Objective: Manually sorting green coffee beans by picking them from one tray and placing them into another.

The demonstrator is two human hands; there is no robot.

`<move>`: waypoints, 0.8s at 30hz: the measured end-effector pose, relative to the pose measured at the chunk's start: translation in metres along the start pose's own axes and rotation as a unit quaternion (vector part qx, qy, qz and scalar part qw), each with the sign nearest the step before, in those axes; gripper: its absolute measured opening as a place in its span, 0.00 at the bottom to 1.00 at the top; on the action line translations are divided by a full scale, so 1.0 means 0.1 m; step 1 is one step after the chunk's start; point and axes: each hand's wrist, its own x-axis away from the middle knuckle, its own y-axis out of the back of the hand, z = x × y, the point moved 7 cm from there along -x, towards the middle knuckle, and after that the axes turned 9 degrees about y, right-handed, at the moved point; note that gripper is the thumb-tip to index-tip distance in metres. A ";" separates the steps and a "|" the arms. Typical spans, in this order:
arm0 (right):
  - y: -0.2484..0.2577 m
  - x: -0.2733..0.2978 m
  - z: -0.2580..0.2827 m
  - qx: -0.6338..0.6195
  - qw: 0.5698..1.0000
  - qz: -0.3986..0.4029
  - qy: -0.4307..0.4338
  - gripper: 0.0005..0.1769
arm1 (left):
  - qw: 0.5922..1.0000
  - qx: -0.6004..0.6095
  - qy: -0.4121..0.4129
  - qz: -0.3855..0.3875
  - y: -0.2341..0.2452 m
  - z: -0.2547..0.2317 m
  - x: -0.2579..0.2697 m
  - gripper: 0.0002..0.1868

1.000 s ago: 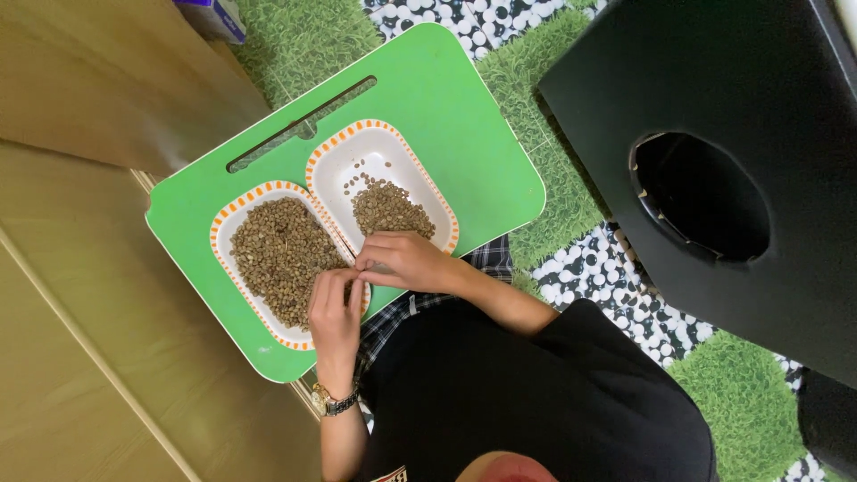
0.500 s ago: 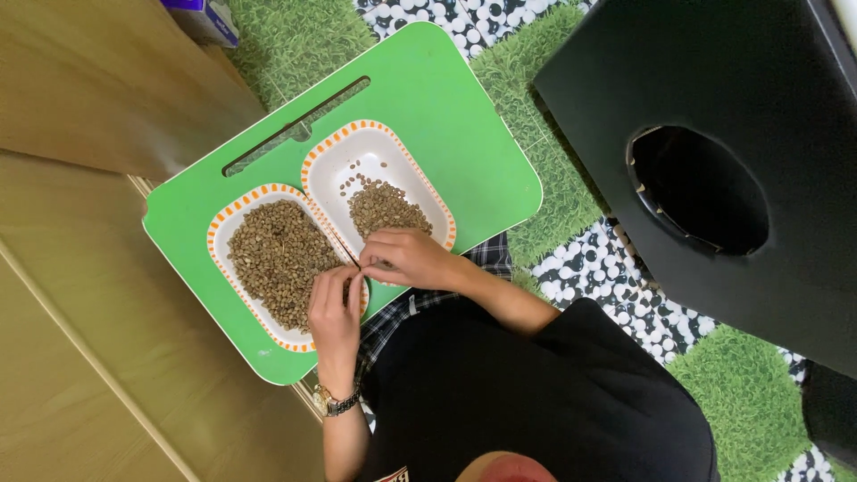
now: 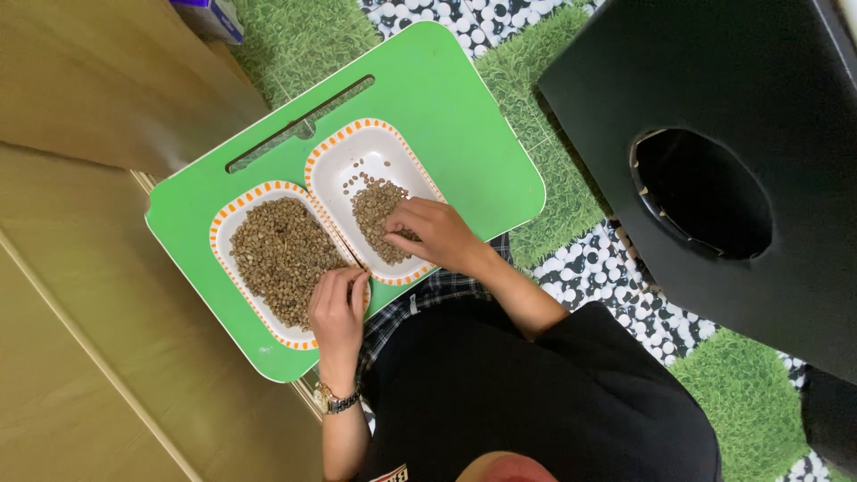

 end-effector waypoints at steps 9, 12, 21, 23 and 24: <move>-0.47 0.18 0.19 -0.108 0.988 0.005 0.112 0.12 | 0.996 0.013 -0.042 -0.078 -0.12 0.07 0.09 0.05; -0.55 0.11 0.19 -0.166 0.981 0.035 0.099 0.05 | 0.991 -0.001 -0.006 -0.135 -0.15 0.15 0.15 0.04; -0.52 0.10 0.13 -0.076 0.992 0.090 0.045 0.06 | 0.992 -0.049 -0.038 -0.106 0.08 0.16 0.14 0.05; -0.44 0.03 0.17 -0.057 0.993 0.102 0.020 0.06 | 0.994 -0.057 -0.026 -0.092 0.25 0.33 0.05 0.04; -0.40 0.00 0.17 -0.038 0.993 0.108 -0.006 0.08 | 0.995 -0.066 -0.017 -0.076 0.34 0.43 0.00 0.06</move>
